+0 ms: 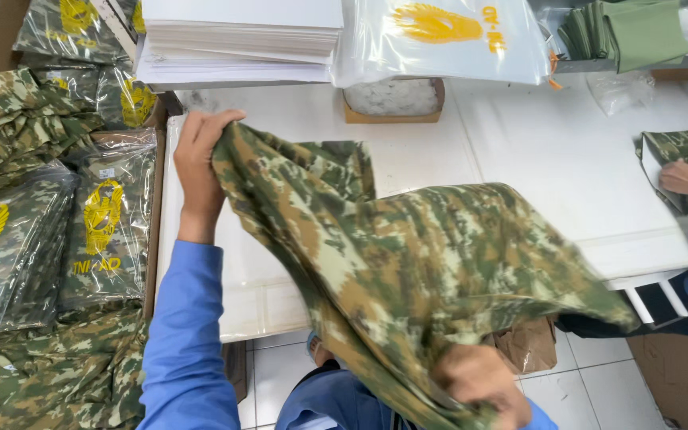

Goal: The person folds camouflage-patterned shirts on a white table using a white paper template to ensure consistent sizing. They then place each folded shirt into a clear plastic bag with a yellow logo and stack the packaged items into a cardboard box.

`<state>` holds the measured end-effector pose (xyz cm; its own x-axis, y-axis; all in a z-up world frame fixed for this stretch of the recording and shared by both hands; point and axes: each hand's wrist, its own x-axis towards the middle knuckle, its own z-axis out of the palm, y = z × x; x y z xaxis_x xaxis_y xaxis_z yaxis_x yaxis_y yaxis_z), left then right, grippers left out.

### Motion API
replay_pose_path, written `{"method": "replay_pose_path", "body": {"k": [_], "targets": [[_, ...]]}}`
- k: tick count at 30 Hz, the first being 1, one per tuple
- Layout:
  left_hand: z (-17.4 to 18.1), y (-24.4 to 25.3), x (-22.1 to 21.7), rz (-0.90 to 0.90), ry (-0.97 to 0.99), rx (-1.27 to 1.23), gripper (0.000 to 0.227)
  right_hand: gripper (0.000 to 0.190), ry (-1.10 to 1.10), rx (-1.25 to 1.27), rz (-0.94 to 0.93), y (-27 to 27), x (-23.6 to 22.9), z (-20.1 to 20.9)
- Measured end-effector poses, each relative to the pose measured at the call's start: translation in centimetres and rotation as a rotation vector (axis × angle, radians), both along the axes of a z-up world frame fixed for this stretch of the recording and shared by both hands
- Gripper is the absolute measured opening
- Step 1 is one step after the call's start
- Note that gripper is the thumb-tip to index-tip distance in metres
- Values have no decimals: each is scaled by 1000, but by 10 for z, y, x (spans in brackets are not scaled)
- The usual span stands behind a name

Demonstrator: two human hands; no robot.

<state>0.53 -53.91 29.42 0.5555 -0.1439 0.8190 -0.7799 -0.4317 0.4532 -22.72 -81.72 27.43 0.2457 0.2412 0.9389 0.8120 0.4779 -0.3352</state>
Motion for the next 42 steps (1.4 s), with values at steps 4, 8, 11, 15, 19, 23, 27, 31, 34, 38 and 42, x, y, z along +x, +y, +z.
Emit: {"method": "replay_pose_path", "body": {"k": [4, 8, 11, 15, 19, 23, 27, 31, 34, 38, 42], "targets": [[-72, 71, 25, 239, 651, -63, 31, 36, 738, -753, -106, 34, 40, -53], [-187, 145, 8, 596, 1186, 170, 49, 41, 1334, -891, -854, 7, 94, -116], [-270, 154, -35, 721, 1336, 203, 63, 58, 1181, -913, -1829, -61, 106, -216], [-283, 116, -76, 932, 1221, 315, 77, 47, 831, -934, -2240, -88, 100, -296], [-265, 117, -104, 801, 1157, 43, 37, 26, 862, -1102, -2091, -131, 107, -302], [-264, 157, -137, 796, 1362, 35, 43, 37, 1178, -1195, -1951, -198, 113, -299], [-256, 125, -139, 1116, 1075, 575, 49, 49, 1128, -1218, -1989, -205, 104, -301], [-262, 82, -73, 807, 836, 566, 41, 38, 376, -1241, -1975, -173, 140, -288], [-291, 61, -28, 661, 825, 667, 42, 39, 721, -1257, -1718, -153, 168, -284], [-294, 54, 18, 700, 798, 659, 46, 46, 977, -1366, -1611, -150, 215, -272], [-302, 53, 71, 710, 777, 629, 45, 46, 972, -1405, -1581, -161, 271, -280]]}}
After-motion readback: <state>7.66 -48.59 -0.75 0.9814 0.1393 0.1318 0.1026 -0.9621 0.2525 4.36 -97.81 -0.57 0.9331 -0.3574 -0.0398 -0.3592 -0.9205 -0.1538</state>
